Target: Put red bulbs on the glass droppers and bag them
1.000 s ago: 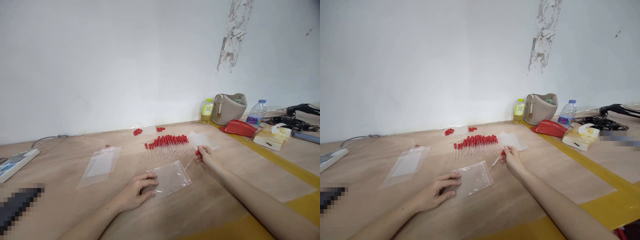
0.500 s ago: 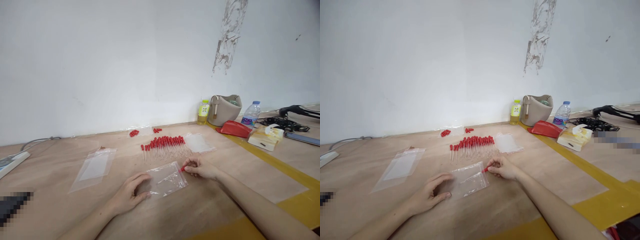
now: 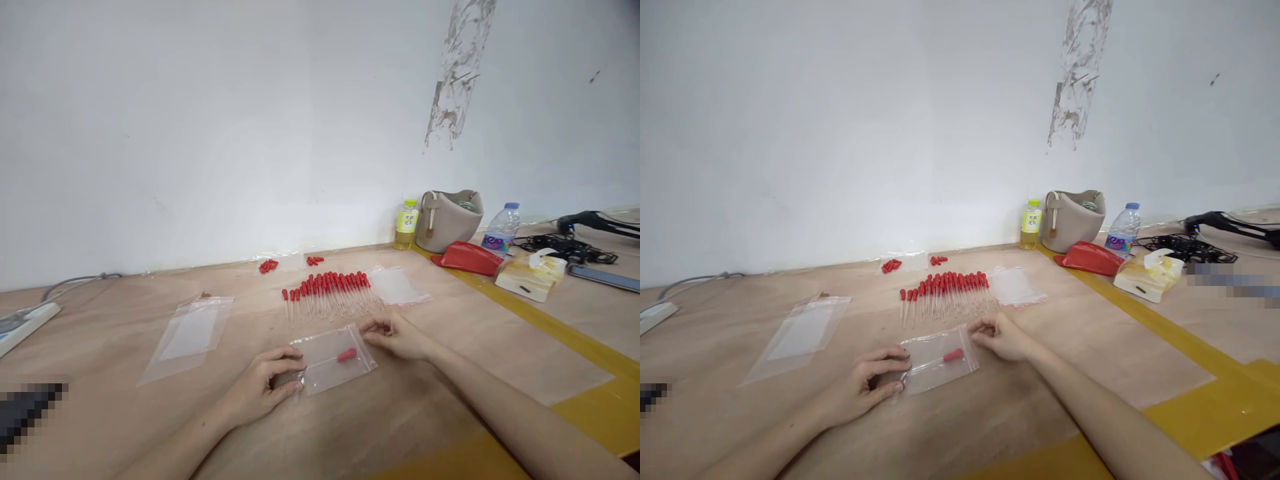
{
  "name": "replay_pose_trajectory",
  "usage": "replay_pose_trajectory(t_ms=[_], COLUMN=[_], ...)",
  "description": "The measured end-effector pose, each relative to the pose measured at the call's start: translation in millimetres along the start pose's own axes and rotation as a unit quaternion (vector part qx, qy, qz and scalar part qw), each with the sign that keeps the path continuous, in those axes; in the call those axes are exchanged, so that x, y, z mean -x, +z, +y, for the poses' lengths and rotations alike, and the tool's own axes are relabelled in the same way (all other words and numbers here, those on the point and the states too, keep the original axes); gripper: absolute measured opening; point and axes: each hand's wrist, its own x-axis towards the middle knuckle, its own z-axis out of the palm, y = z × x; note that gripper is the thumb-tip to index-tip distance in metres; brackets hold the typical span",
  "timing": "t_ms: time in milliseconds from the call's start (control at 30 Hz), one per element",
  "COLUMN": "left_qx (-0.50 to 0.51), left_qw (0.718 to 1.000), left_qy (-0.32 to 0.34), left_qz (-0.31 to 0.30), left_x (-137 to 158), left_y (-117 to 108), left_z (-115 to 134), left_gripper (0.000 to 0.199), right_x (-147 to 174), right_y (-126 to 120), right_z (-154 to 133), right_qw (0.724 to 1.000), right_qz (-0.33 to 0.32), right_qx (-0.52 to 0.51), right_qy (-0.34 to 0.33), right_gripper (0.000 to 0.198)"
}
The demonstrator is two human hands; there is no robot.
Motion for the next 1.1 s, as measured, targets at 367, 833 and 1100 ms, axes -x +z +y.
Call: replay_pose_trajectory(t_ms=[367,833,1100], left_qx=[0.000,-0.018,-0.014], left_qw=[0.999,0.997,0.999], left_qy=[0.028,0.054,0.005], left_qz=[0.016,0.047,0.052], left_x=[0.7,1.4,0.1], left_y=[0.9,3.5,4.2], left_z=[-0.6,-1.2,-0.4], left_gripper=[0.021,0.017,0.019], right_x=[-109.7,-144.4,-46.6], right_y=[-7.9,-20.0,-39.3], right_z=[-1.8,-11.1,-7.6], right_qw=[0.938,0.925,0.917], right_qz=[0.246,0.326,0.375], right_qx=[0.236,0.163,-0.134], right_qy=[0.056,0.108,0.019], right_gripper=[0.021,0.014,0.012])
